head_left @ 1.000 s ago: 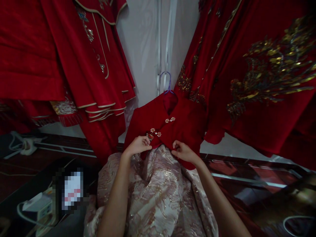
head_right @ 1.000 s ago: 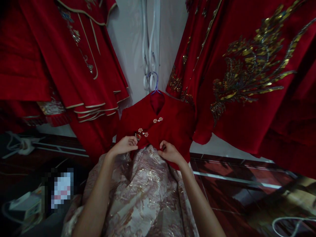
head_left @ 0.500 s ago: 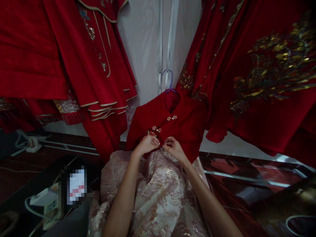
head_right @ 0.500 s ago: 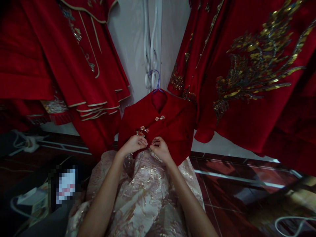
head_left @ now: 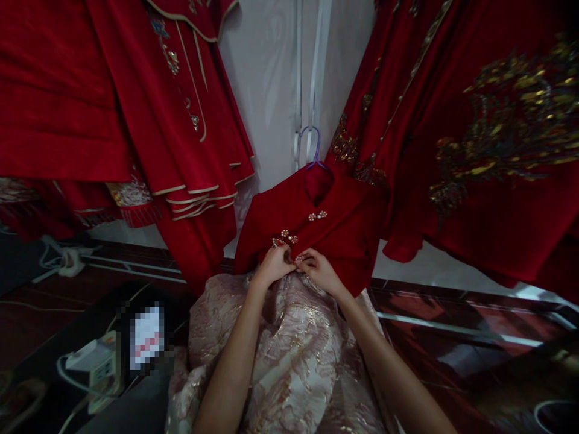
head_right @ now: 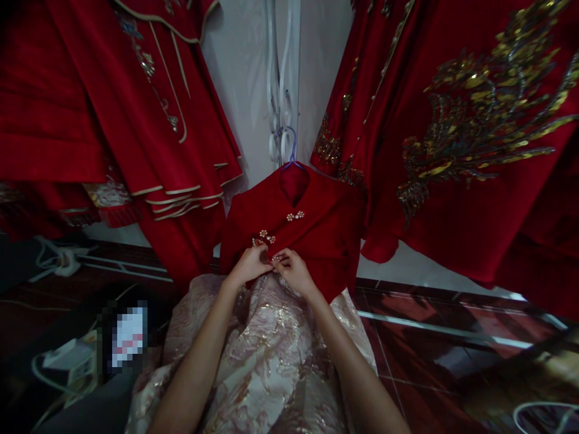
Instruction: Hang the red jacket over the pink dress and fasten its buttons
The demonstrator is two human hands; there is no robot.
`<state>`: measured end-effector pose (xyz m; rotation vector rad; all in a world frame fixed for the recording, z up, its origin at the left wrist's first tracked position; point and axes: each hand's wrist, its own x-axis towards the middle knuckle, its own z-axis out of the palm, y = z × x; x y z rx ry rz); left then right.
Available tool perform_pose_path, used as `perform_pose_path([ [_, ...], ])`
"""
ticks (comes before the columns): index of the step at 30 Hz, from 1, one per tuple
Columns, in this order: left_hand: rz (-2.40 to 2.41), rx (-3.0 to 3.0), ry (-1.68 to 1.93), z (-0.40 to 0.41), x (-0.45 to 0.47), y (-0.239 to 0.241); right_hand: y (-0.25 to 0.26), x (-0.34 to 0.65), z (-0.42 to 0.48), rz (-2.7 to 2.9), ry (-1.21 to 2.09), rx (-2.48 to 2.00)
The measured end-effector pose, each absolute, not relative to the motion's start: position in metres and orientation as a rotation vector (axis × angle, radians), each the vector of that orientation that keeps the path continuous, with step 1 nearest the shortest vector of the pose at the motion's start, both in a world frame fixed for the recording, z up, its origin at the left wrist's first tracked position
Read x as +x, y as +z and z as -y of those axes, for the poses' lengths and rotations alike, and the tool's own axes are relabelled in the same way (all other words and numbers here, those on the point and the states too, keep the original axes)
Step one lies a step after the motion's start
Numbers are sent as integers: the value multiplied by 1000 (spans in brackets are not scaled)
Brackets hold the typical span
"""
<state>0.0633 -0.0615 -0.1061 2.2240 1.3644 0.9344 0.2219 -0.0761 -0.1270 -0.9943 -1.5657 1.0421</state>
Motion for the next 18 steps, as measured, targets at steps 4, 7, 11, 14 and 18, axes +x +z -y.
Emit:
perform_pose_path([
  [4, -1303, 2028, 972, 56, 60, -112, -141, 217, 59, 1571, 792, -1141],
  [7, -1308, 1949, 1004, 54, 58, -114, -146, 217, 56, 1586, 684, -1184],
  [11, -1288, 1875, 996, 50, 56, -117, -146, 219, 58, 1579, 704, -1165],
  [14, -1255, 1816, 997, 46, 56, -121, -145, 220, 58, 1557, 770, -1141],
  [18, -1194, 1752, 985, 44, 56, -122, -141, 219, 60, 1556, 773, -1134],
])
